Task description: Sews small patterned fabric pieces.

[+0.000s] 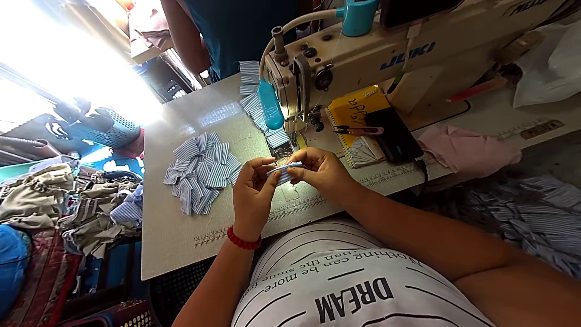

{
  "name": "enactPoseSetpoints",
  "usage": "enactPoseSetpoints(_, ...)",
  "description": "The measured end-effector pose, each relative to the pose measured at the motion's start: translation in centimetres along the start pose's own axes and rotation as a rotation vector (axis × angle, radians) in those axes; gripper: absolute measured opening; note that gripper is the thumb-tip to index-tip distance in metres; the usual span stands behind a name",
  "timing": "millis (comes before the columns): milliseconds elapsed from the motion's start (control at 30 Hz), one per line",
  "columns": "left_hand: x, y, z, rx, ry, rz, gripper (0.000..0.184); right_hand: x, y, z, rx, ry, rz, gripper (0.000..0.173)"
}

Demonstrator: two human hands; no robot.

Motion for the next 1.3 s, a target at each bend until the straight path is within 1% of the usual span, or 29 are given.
enactPoseSetpoints(67,-0.2,-0.1,0.1,0.021,0.035,0.003,0.031,0.2,0.1,0.0,0.025,0.057,0.01,0.011)
enactPoseSetpoints(167,-0.3,-0.5,0.2,0.007,0.214,0.075,0.043,0.4,0.3,0.0,0.069,0.092,0.032,0.009)
enactPoseSetpoints(200,-0.3,-0.6,0.2,0.011,0.226,0.074,0.044,0.5,0.3,0.0,0.079,0.097,0.055,0.008)
enactPoseSetpoints(267,-0.3,-0.6,0.3,0.024,0.16,0.035,0.04,0.6,0.5,0.0,0.083,0.159,0.139,0.01)
enactPoseSetpoints(333,-0.2,-0.5,0.2,0.028,0.053,-0.038,0.04,0.5,0.8,0.0,0.043,0.251,0.233,0.023)
enactPoseSetpoints(367,-0.1,-0.4,0.1,0.027,0.012,-0.06,0.041,0.4,1.0,-0.1,0.017,0.283,0.254,0.024)
enactPoseSetpoints(400,0.0,-0.4,0.1,0.022,-0.017,-0.079,0.041,0.3,1.1,-0.2,0.001,0.304,0.252,0.018)
enactPoseSetpoints(467,0.1,-0.4,0.0,0.014,-0.053,-0.083,0.04,0.1,1.1,-0.2,0.002,0.29,0.219,0.008)
enactPoseSetpoints(533,0.2,-0.5,0.1,0.013,-0.039,-0.013,0.046,0.1,1.1,-0.1,0.028,0.27,0.142,0.008)
enactPoseSetpoints(633,0.4,-1.3,0.7,0.009,0.111,0.178,0.063,0.3,0.9,0.2,0.069,0.213,-0.002,0.011)
enactPoseSetpoints(667,0.4,-1.6,0.9,0.029,0.143,0.212,0.063,0.4,0.8,0.4,0.08,0.192,-0.042,0.013)
enactPoseSetpoints(767,0.2,-2.0,0.9,0.099,0.138,0.19,0.051,0.6,0.7,0.6,0.073,0.175,-0.1,0.015)
enactPoseSetpoints(833,0.0,-1.8,0.8,0.113,0.066,0.127,0.043,0.7,0.9,0.7,0.061,0.203,-0.079,0.015)
enactPoseSetpoints(933,0.0,-1.2,0.6,0.075,-0.072,0.024,0.041,0.4,1.2,0.6,0.044,0.266,0.131,0.015)
enactPoseSetpoints(1000,0.1,-0.9,0.4,0.036,-0.117,-0.015,0.041,0.0,1.2,0.6,0.046,0.335,0.3,0.019)
enactPoseSetpoints(1033,0.2,-0.8,0.4,0.018,-0.125,-0.023,0.041,-0.2,1.2,0.7,0.066,0.378,0.358,0.018)
enactPoseSetpoints(1100,0.3,-0.8,0.3,0.003,-0.125,-0.028,0.041,-0.3,1.1,0.7,0.112,0.432,0.401,0.013)
enactPoseSetpoints(1200,0.3,-0.7,0.2,0.015,-0.134,-0.062,0.039,-0.3,1.0,0.8,0.164,0.516,0.437,0.01)
enactPoseSetpoints(1267,0.2,-0.6,0.2,0.017,-0.141,-0.085,0.038,-0.2,1.0,1.0,0.176,0.596,0.473,0.009)
enactPoseSetpoints(1300,0.2,-0.6,0.2,0.013,-0.141,-0.086,0.037,-0.1,1.0,1.0,0.17,0.608,0.47,0.008)
Point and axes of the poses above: each hand's wrist, its own z-axis away from the middle knuckle, its own y-axis out of the back of the hand, x = y × z, the point moved 2 cm from there along -z, towards the middle knuckle, and after that the axes turned 12 degrees about x, right-handed, at the moved point
